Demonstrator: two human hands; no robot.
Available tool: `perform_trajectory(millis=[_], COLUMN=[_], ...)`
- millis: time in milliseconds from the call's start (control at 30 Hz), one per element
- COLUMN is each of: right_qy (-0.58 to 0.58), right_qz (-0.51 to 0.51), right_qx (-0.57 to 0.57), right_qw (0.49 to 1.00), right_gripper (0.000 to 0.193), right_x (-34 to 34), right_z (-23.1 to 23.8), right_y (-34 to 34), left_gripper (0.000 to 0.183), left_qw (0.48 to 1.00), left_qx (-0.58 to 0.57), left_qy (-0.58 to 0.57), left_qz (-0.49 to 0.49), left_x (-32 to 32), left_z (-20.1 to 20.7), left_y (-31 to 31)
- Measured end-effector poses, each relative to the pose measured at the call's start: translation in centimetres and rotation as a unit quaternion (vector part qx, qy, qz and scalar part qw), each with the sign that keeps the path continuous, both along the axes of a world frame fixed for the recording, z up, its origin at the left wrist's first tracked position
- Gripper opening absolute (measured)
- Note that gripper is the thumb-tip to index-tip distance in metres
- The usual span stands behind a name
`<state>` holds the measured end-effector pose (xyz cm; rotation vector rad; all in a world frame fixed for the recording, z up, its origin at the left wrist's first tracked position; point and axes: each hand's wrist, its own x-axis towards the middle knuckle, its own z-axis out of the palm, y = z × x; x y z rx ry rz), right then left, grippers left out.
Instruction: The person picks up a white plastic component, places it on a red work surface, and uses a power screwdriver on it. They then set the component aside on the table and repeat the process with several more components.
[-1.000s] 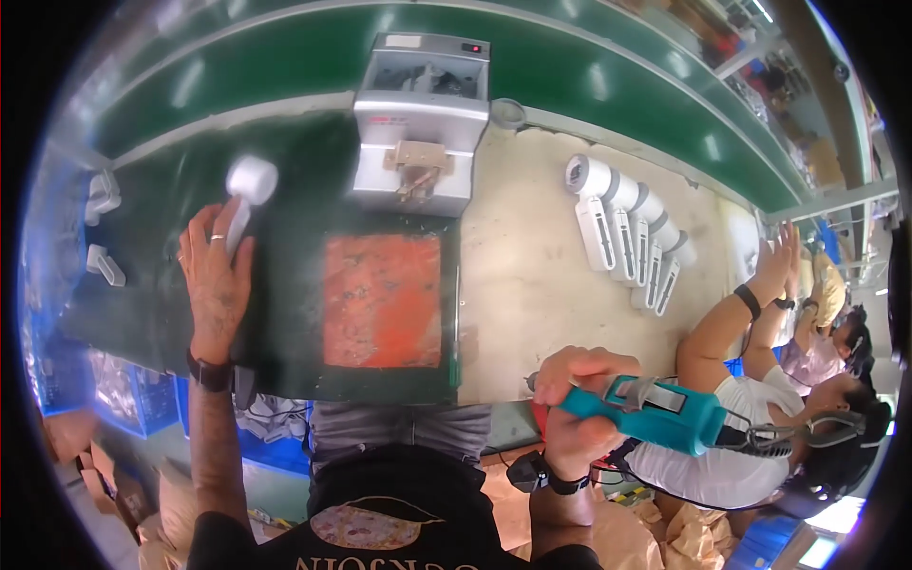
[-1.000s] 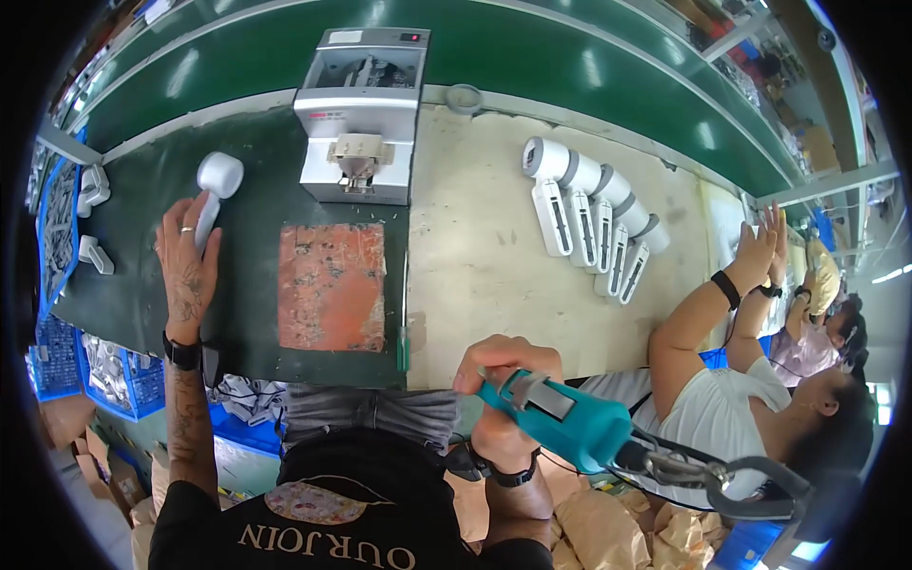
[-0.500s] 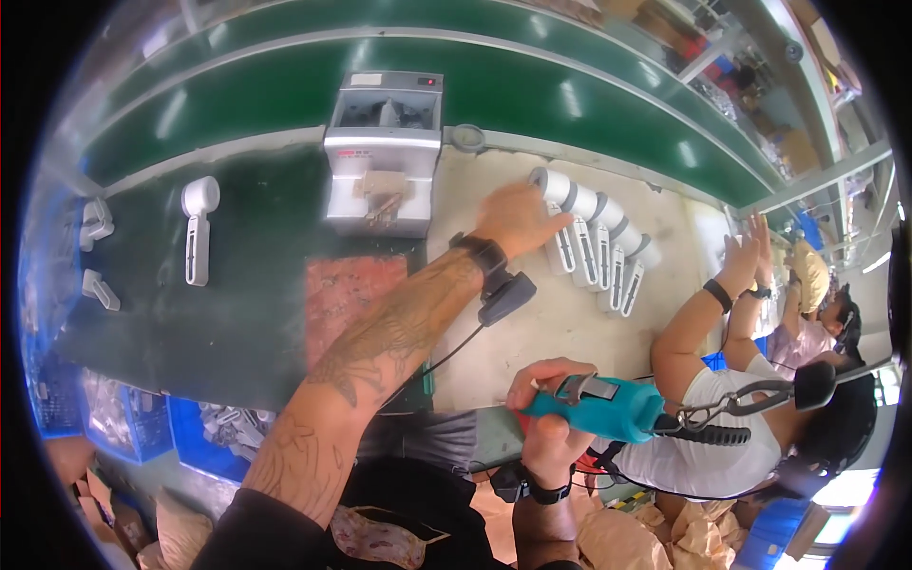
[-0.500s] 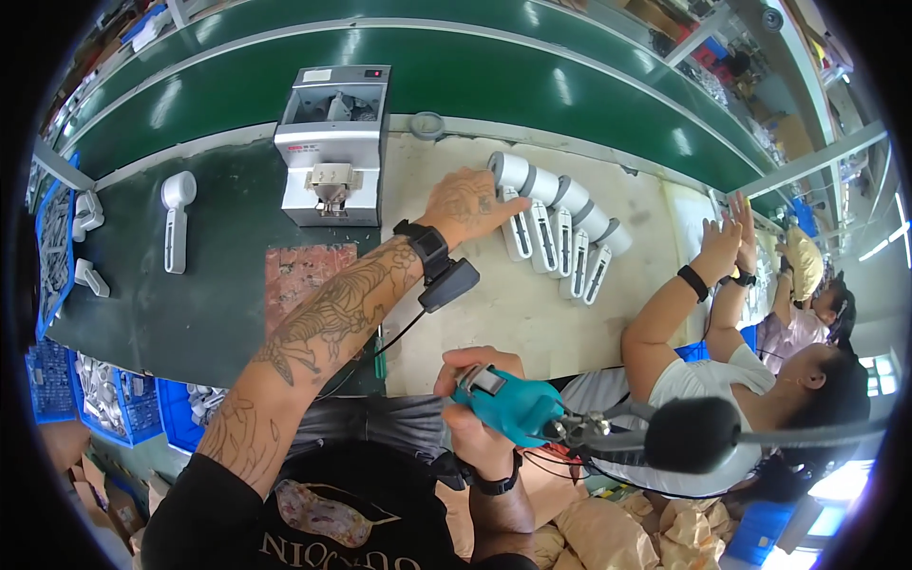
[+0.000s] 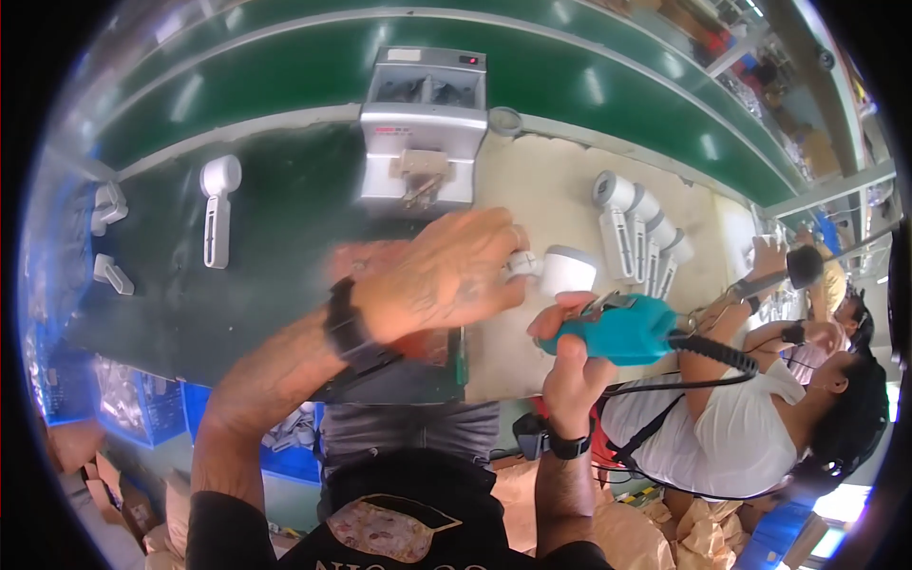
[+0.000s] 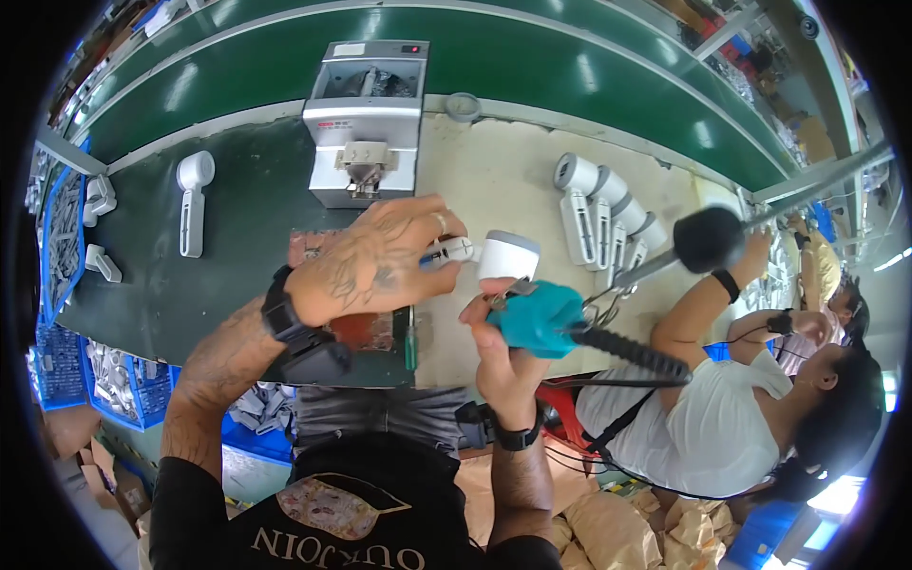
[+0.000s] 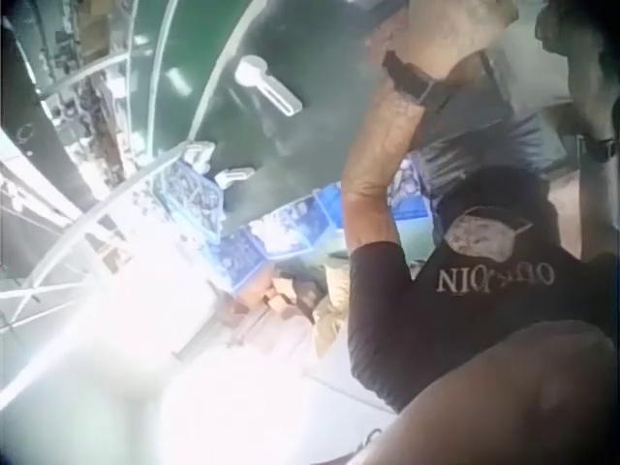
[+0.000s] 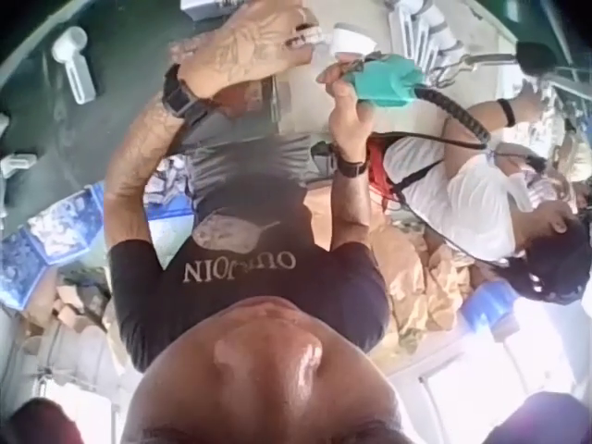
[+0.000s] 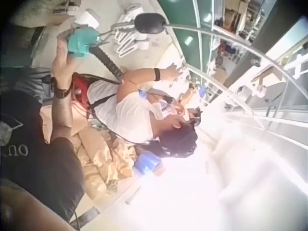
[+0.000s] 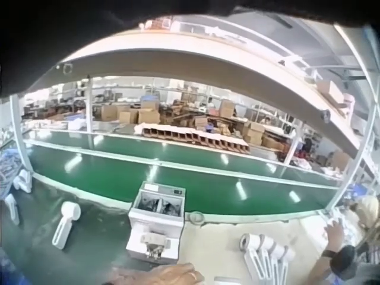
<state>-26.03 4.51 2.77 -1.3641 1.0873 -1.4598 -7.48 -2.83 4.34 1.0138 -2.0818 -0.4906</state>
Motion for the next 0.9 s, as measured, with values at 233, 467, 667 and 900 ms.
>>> perform_trajectory(millis=[233, 467, 667, 900], right_qy=[0.026, 0.009, 0.013, -0.003], right_qz=[0.009, -0.104, -0.106, -0.052], right_qx=[-0.02, -0.061, -0.048, -0.054], right_qw=[0.999, 0.993, 0.993, 0.997], right_gripper=[0.061, 0.069, 0.078, 0.068], right_x=[1.3, -2.0, -2.3, -1.8], right_z=[-0.1, 1.0, 1.5, 0.9], right_y=[-1.1, 1.4, 3.0, 1.2], left_gripper=[0.028, 0.061, 0.054, 0.026], left_qw=[0.985, 0.976, 0.984, 0.992], left_qx=[-0.138, 0.001, 0.004, -0.005], left_qy=[-0.102, -0.217, -0.173, -0.109], left_qz=[0.02, 0.026, 0.032, 0.062], left_x=[0.6, -2.1, -2.6, -3.2], left_z=[-0.9, -2.8, -4.7, -4.6], left_y=[0.5, 3.1, 1.8, 1.2])
